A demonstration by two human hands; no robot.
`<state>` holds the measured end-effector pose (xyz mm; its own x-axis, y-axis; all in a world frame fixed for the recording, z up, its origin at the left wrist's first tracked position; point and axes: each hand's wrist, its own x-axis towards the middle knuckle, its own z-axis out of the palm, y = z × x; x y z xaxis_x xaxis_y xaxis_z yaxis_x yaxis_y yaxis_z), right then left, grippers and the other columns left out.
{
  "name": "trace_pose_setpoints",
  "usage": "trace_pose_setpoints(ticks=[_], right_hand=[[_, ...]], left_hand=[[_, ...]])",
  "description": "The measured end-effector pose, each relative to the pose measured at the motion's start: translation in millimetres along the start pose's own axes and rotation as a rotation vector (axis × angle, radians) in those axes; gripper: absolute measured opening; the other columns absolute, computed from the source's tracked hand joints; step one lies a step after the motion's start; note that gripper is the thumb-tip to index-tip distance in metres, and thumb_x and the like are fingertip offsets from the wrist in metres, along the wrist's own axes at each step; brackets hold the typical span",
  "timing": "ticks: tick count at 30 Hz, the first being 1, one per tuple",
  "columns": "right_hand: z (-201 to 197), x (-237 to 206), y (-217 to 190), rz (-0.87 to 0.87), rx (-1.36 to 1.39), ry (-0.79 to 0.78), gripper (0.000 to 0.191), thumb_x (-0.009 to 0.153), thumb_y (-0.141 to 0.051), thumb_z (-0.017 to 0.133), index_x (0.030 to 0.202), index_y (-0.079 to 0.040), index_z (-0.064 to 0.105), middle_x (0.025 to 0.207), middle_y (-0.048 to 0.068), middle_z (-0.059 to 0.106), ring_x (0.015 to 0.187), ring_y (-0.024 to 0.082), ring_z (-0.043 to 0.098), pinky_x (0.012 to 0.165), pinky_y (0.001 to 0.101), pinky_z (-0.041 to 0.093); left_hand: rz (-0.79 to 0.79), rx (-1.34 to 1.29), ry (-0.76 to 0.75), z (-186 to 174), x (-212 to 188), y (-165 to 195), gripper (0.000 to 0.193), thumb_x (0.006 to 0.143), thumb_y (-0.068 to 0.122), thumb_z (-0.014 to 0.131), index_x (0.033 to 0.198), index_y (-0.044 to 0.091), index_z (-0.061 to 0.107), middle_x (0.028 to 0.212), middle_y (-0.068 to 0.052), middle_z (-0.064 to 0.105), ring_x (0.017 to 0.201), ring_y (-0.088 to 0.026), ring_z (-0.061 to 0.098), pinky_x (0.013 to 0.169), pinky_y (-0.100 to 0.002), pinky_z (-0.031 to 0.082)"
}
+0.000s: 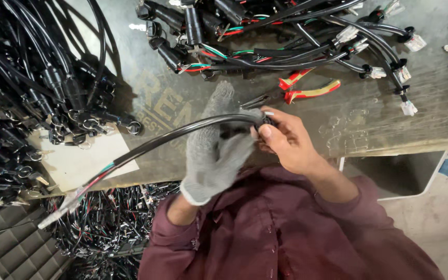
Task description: The person sits at a workbench assembling wire harnesses. They pick up a black cable, strip and arrange its red and green wires, use pliers to crimp and seat terminals, attach connector housings, and place finished harnesses onto the table with the growing pile.
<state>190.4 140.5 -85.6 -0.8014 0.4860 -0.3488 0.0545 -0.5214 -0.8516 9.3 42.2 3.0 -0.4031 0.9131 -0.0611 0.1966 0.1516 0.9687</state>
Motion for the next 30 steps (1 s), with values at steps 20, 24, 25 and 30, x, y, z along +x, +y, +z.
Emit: trace_pose_setpoints(ticks=[20,24,25,30], right_hand=[[13.7,-8.9,-18.0,-0.133,-0.352,-0.601,0.026,0.097,-0.024,0.062,0.085,-0.001,0.058,0.066,0.006,0.053,0.058,0.011,0.049,0.053,0.0337,0.04],[28.4,-11.7,-21.4,0.066,0.058,-0.51,0.018,0.104,-0.017,0.058,0.108,0.0,0.056,0.095,0.0,0.059,0.088,0.008,0.052,0.076,0.0311,0.045],[31.5,-10.8,-19.9,0.004,0.101,-0.466,0.024,0.1,-0.013,0.057,0.118,0.001,0.05,0.107,0.0,0.059,0.097,0.008,0.052,0.083,0.0305,0.045],[38.9,-12.6,-0.4,-0.022,0.055,-0.037,0.034,0.105,-0.012,0.06,0.135,-0.003,0.049,0.104,0.003,0.057,0.087,0.009,0.053,0.08,0.0291,0.047]], left_hand=[[0.444,-0.346,-0.36,-14.1,4.8,-30.9,0.029,0.084,0.025,0.083,0.104,0.006,0.076,0.112,-0.008,0.074,0.123,-0.031,0.06,0.115,-0.048,0.041],[0.284,-0.501,-0.207,1.0,-6.9,-40.3,0.025,0.082,0.028,0.085,0.094,0.008,0.075,0.097,-0.006,0.073,0.115,-0.026,0.061,0.11,-0.046,0.042],[0.182,-0.57,-0.187,4.3,-10.5,-43.5,0.024,0.083,0.029,0.083,0.094,0.009,0.075,0.096,-0.006,0.072,0.116,-0.025,0.059,0.11,-0.043,0.042],[0.012,-0.611,-0.036,19.1,-28.8,-53.6,0.03,0.097,0.03,0.076,0.112,0.004,0.07,0.119,-0.004,0.069,0.119,-0.021,0.059,0.108,-0.039,0.046]])
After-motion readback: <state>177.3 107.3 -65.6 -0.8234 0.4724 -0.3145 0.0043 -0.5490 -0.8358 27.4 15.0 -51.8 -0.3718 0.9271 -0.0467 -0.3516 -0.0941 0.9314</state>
